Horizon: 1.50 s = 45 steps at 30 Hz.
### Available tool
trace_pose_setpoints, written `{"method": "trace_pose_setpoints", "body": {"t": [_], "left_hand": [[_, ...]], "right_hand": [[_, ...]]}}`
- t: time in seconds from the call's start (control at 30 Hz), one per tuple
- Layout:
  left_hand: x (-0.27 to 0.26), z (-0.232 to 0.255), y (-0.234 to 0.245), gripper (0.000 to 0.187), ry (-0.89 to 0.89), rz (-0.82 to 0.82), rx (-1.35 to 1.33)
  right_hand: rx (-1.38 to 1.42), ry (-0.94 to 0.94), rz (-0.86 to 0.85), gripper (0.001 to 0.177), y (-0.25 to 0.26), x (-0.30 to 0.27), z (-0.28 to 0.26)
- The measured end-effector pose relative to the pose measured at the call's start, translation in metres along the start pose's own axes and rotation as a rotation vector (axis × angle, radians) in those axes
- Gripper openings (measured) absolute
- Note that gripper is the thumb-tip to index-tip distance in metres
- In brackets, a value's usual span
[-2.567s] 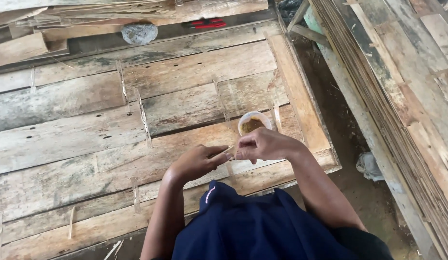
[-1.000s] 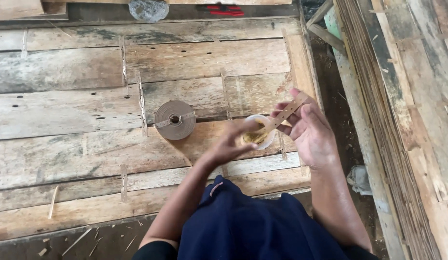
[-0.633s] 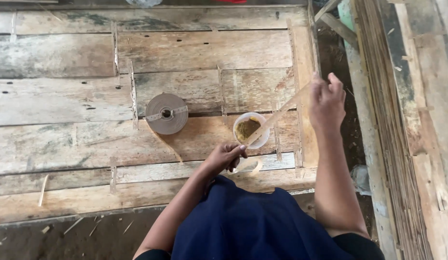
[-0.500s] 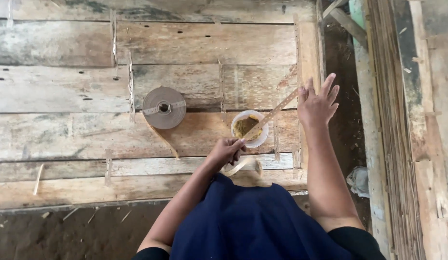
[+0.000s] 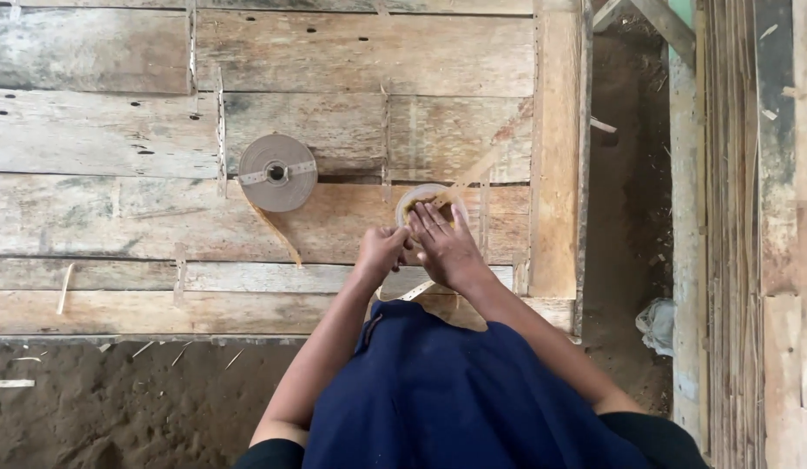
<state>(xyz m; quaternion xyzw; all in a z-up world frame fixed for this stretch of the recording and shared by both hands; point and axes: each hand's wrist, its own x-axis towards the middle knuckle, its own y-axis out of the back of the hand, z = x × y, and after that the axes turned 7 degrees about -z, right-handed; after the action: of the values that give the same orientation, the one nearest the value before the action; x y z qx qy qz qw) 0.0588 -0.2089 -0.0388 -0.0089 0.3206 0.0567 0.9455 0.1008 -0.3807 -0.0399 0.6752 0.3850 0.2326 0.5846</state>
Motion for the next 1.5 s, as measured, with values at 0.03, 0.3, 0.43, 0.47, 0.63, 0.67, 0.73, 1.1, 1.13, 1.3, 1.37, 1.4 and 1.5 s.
{"method": "trace_pose_setpoints", "body": {"t": [0.03,0.3,0.43,0.47,0.63,0.67,0.73,1.1,1.13,1.3,1.37,1.4,1.5], "left_hand": [[-0.015,0.019,-0.005,0.028,-0.002,0.001,0.001],[-0.182,0.191,-0.02,0.041,-0.507,0.044,-0.239],[-0.229,0.225,-0.028,0.042,-0.673,-0.015,-0.156],[-0.224,0.221,-0.031,0.036,-0.643,-0.034,-0.187],[-0.185,0.178,-0.071,0.031,-0.46,-0.193,-0.268],[-0.175,0.162,-0.084,0.028,-0.438,-0.271,-0.288],[-0.151,0.135,-0.106,0.026,-0.43,-0.36,-0.302],[0.01,0.126,-0.166,0.039,0.037,-0.565,-0.752],[0.028,0.126,-0.165,0.039,0.041,-0.567,-0.747],[0.114,0.117,-0.162,0.015,0.053,-0.273,-0.289],[0.114,0.143,-0.161,0.009,0.032,-0.214,-0.242],[0.114,0.156,-0.161,0.004,-0.003,-0.151,-0.205],[0.159,0.149,-0.162,0.006,-0.141,-0.075,-0.162]], "right_hand": [[0.0,0.0,0.002,0.089,0.002,-0.002,-0.001],[-0.1,-0.038,-0.298,0.083,0.027,0.003,-0.009],[-0.002,-0.028,-0.276,0.091,0.046,-0.005,0.007],[0.437,-0.067,-0.184,0.073,0.061,-0.013,0.012],[1.886,-0.249,-0.03,0.065,0.165,-0.051,0.022],[1.99,-0.224,0.044,0.066,0.184,-0.055,0.023],[2.079,-0.186,0.14,0.072,0.21,-0.061,0.033],[1.546,-0.663,0.257,0.069,0.193,-0.124,0.043],[1.55,-0.666,0.262,0.069,0.174,-0.123,0.05],[1.458,-0.891,0.28,0.034,0.118,-0.116,0.069],[1.502,-0.908,0.242,0.032,0.112,-0.116,0.076],[1.534,-0.91,0.204,0.031,0.108,-0.117,0.078],[1.63,-0.9,-0.046,0.025,0.16,-0.124,0.065]]}}
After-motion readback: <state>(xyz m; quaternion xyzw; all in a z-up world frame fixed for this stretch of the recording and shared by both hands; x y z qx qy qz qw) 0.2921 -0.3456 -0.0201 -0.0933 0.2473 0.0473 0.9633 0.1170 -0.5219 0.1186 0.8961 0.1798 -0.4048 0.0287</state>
